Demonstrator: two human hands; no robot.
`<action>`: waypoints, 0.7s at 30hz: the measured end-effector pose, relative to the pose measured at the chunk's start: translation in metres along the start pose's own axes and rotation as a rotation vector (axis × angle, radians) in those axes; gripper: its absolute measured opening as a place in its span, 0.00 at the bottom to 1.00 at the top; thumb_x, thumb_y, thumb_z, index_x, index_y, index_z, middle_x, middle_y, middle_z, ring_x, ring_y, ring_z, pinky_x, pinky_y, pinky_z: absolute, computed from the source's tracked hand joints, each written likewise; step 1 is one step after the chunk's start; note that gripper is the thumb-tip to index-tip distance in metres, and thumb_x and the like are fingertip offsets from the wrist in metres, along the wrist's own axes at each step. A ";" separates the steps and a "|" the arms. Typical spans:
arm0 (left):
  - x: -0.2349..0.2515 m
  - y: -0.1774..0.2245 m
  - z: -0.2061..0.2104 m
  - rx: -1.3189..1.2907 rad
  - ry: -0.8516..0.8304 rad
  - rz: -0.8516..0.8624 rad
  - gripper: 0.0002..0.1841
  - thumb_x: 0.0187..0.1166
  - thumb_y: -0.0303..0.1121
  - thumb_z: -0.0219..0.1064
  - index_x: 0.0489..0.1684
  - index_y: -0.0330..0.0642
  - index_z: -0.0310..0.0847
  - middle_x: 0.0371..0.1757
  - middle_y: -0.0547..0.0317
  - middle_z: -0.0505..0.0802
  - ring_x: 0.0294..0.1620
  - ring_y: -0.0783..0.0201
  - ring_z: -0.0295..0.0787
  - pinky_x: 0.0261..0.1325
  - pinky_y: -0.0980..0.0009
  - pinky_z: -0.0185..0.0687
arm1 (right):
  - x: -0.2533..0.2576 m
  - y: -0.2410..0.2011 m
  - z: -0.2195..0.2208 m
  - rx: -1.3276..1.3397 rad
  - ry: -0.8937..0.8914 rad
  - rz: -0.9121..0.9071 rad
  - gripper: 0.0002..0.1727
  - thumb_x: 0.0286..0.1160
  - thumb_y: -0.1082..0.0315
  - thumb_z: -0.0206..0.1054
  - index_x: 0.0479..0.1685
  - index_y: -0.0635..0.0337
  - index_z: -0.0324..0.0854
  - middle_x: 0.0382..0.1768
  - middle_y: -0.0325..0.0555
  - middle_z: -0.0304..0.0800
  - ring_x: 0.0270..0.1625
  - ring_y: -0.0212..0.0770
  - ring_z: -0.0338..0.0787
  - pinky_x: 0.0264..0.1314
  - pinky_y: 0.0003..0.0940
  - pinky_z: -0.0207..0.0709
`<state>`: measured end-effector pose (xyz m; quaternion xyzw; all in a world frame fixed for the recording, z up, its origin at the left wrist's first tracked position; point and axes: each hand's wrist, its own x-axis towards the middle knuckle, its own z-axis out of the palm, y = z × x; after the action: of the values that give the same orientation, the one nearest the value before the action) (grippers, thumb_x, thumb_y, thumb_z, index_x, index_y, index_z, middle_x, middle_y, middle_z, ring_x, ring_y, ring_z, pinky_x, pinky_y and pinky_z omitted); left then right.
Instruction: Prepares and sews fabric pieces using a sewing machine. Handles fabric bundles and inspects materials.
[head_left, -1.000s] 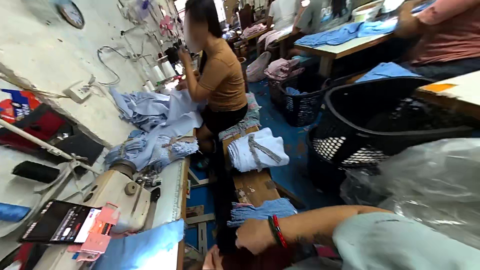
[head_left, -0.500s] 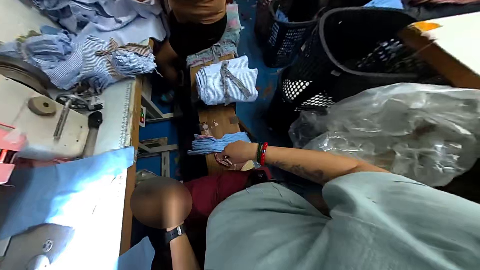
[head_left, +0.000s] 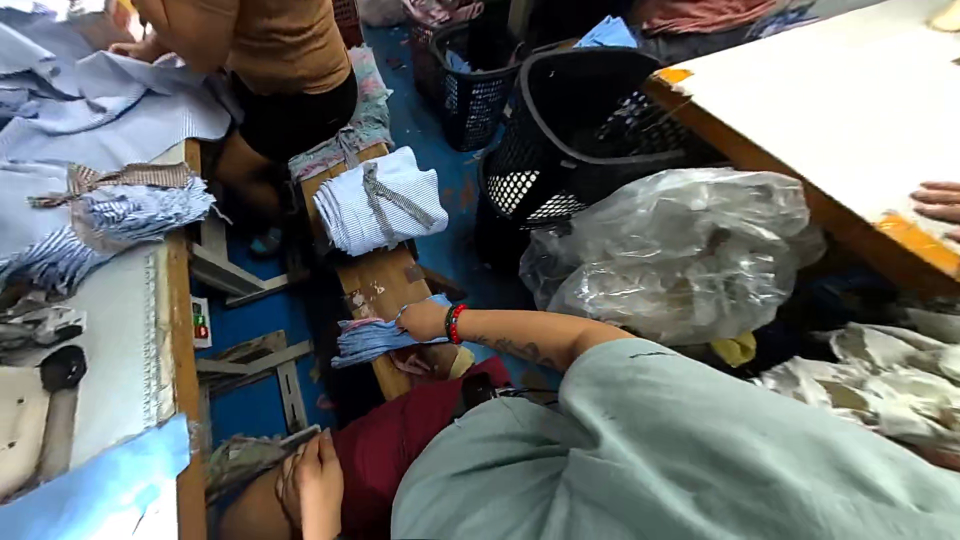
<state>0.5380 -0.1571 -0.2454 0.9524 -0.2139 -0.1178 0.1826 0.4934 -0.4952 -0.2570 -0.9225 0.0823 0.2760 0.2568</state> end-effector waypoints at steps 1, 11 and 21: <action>0.001 0.000 0.001 0.003 -0.001 -0.014 0.19 0.90 0.39 0.56 0.52 0.35 0.93 0.55 0.37 0.94 0.68 0.36 0.85 0.78 0.33 0.62 | 0.004 0.001 0.001 0.002 0.003 0.006 0.17 0.81 0.71 0.62 0.65 0.66 0.83 0.63 0.69 0.86 0.68 0.71 0.84 0.63 0.76 0.74; -0.006 0.000 0.002 0.001 0.038 -0.054 0.18 0.89 0.40 0.55 0.54 0.44 0.94 0.55 0.47 0.96 0.68 0.44 0.86 0.81 0.39 0.63 | 0.041 0.037 0.014 -0.017 0.119 0.075 0.19 0.75 0.69 0.69 0.65 0.56 0.88 0.63 0.64 0.87 0.66 0.67 0.86 0.63 0.72 0.78; 0.003 0.004 0.004 0.070 0.018 -0.063 0.19 0.89 0.41 0.54 0.55 0.47 0.94 0.55 0.51 0.96 0.68 0.48 0.87 0.82 0.43 0.65 | 0.051 0.047 0.006 -0.165 0.096 -0.024 0.16 0.78 0.64 0.67 0.59 0.60 0.88 0.57 0.64 0.90 0.66 0.68 0.86 0.65 0.72 0.76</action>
<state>0.5378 -0.1628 -0.2476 0.9655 -0.1860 -0.1072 0.1471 0.5194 -0.5323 -0.3098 -0.9536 0.0604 0.2342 0.1792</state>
